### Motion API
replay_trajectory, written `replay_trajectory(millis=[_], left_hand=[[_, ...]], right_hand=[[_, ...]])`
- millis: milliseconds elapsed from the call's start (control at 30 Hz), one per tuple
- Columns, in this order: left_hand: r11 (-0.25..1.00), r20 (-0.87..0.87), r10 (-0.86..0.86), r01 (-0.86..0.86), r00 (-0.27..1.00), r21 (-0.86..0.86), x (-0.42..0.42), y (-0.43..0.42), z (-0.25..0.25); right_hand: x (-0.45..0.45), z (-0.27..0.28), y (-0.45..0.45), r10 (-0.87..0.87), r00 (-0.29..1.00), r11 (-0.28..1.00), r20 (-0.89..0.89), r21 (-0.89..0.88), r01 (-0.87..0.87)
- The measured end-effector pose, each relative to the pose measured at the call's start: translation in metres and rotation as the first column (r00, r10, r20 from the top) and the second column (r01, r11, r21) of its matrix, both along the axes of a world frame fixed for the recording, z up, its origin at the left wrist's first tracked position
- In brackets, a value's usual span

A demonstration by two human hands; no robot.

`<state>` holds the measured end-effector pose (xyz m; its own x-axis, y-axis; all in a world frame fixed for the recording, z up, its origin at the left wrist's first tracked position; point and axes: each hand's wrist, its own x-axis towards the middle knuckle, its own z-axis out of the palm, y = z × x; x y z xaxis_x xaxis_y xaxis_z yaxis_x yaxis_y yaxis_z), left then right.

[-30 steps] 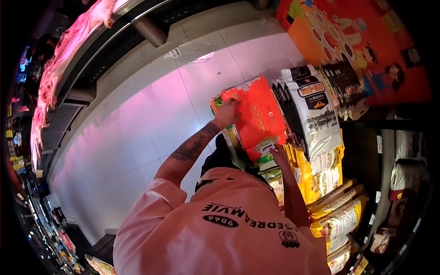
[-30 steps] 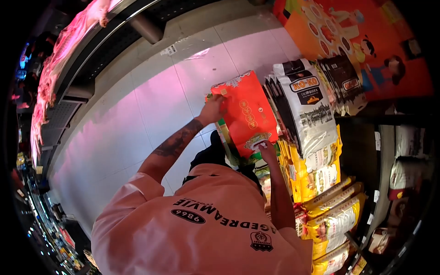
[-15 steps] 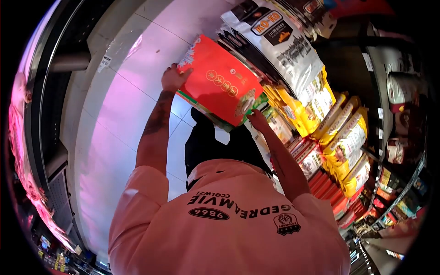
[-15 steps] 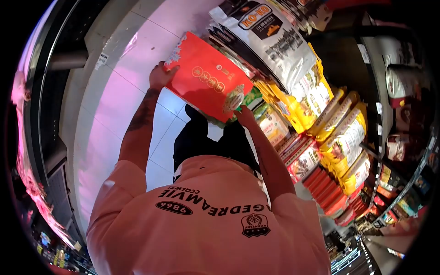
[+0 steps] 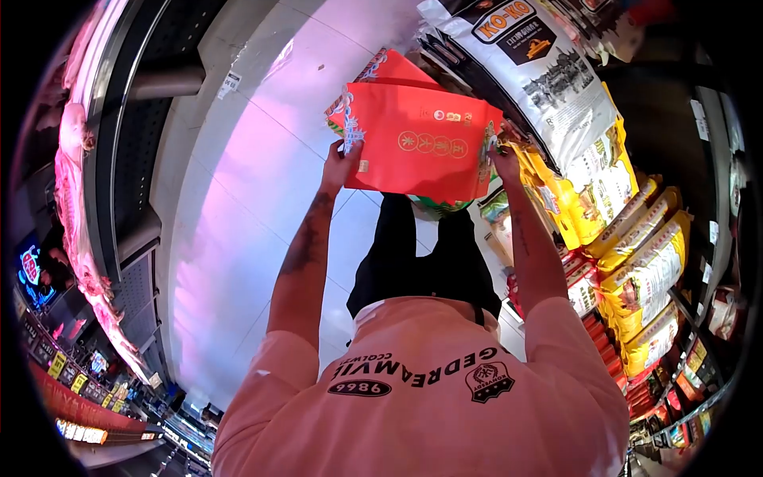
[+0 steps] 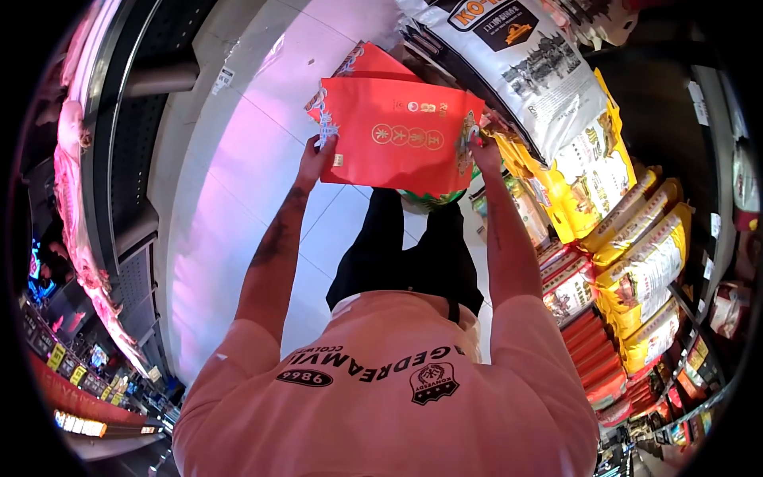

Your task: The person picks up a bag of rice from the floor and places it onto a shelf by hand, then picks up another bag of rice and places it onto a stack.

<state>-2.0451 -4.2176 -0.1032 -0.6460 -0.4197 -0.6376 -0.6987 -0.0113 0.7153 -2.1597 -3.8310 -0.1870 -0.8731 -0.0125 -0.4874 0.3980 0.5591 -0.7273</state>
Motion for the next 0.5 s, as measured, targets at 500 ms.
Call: replay_trajectory(millis=[500], left_hand=[[0.864, -0.069, 0.074, -0.03, 0.995, 0.502, 0.012, 0.01, -0.008]], right_hand=[[0.006, 0.064, -0.015, -0.118, 0.977, 0.964, 0.179, -0.216, 0.156]])
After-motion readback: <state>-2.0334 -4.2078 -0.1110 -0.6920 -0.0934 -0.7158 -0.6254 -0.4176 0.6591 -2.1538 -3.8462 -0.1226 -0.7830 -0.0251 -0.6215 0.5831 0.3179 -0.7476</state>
